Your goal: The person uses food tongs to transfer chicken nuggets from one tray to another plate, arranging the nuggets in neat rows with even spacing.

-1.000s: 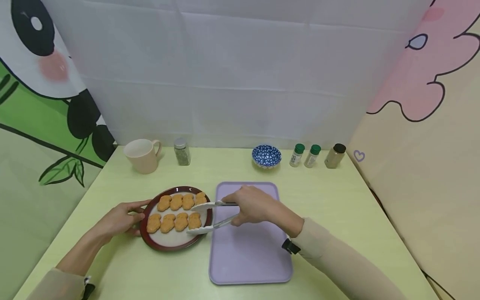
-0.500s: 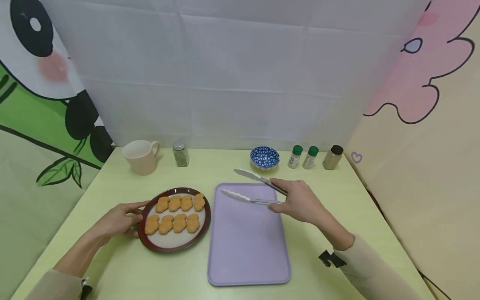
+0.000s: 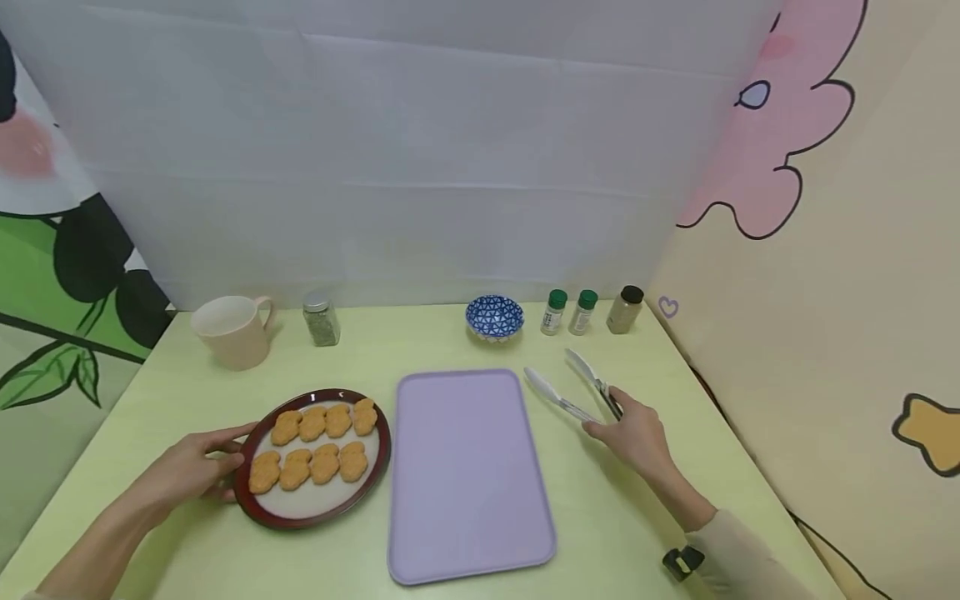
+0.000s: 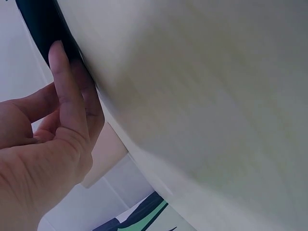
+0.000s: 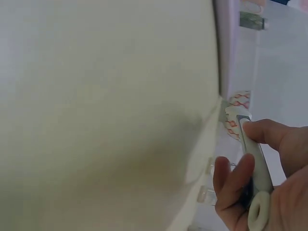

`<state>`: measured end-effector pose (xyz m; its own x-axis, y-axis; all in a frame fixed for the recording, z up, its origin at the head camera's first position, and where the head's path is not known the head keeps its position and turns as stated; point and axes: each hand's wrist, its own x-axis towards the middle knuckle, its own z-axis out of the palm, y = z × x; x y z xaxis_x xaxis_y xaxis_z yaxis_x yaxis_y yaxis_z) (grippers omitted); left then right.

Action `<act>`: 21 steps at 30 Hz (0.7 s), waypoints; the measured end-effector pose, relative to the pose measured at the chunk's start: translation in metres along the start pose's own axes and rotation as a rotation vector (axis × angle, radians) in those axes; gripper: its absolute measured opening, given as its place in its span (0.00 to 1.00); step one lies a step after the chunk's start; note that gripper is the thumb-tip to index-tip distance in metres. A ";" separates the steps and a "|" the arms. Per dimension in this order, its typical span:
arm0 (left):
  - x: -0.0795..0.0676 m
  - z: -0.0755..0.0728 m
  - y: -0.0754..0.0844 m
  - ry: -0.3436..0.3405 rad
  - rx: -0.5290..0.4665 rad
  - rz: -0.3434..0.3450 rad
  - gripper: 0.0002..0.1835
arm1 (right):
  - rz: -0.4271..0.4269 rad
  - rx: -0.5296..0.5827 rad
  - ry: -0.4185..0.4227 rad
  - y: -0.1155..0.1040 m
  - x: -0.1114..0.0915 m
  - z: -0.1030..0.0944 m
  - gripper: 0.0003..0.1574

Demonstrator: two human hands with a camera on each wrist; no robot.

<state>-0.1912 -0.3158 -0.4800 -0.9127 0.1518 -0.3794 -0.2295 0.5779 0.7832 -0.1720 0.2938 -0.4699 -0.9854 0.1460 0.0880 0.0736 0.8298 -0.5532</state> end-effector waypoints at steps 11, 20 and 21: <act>-0.013 -0.004 -0.011 0.030 -0.010 -0.018 0.30 | 0.009 -0.112 -0.003 -0.007 -0.001 0.023 0.46; -0.006 0.001 0.001 0.020 0.014 0.002 0.29 | 0.019 -0.136 -0.076 -0.004 -0.002 0.014 0.47; -0.005 0.002 0.002 0.017 0.014 0.014 0.29 | 0.014 -0.148 -0.085 -0.004 -0.002 0.010 0.49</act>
<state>-0.1867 -0.3140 -0.4770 -0.9216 0.1461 -0.3597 -0.2119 0.5871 0.7813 -0.1722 0.2850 -0.4760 -0.9931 0.1171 0.0075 0.1029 0.8993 -0.4251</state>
